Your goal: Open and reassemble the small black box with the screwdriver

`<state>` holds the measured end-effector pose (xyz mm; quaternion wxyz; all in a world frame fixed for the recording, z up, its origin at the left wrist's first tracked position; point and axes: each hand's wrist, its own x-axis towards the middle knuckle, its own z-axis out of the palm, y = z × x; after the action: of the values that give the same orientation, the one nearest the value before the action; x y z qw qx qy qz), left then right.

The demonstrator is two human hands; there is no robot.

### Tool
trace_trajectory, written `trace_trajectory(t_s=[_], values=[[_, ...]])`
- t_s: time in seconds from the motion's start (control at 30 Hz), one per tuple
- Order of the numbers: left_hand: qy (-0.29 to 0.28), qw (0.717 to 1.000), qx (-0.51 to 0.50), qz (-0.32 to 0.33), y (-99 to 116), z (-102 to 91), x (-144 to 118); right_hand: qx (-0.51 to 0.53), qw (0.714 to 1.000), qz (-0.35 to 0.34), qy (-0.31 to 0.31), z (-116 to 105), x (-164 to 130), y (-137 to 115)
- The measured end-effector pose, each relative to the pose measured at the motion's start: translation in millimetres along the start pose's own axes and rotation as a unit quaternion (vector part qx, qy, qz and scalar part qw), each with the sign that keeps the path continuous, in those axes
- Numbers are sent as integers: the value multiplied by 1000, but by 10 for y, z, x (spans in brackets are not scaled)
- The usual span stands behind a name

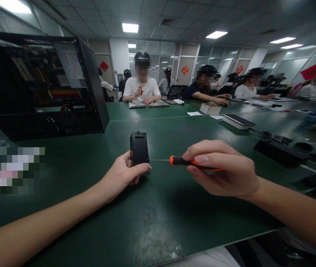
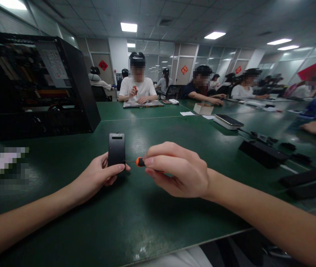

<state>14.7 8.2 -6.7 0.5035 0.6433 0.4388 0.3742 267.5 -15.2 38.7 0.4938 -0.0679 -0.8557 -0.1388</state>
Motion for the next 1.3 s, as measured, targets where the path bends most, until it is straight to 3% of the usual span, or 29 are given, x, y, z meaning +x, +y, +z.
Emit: trace_trajectory(t_s=[0.27,0.53,0.73,1.03,1.3], values=[[29,999,39,9,21,-11,-12,45,998,16,-35,-9,27,-51],[44,998,50,12,65,13,-17,-25,999,36,-31,-10,0,-20],[43,997,59,10,64,-9,-11,-80,991,76,-71,-26,-22,30],[17,1000,13,12,-1,-19,-15,-72,993,92,7,9,-57,79],[13,998,46,30,5,-19,-33,-60,997,57,3,39,-49,114]])
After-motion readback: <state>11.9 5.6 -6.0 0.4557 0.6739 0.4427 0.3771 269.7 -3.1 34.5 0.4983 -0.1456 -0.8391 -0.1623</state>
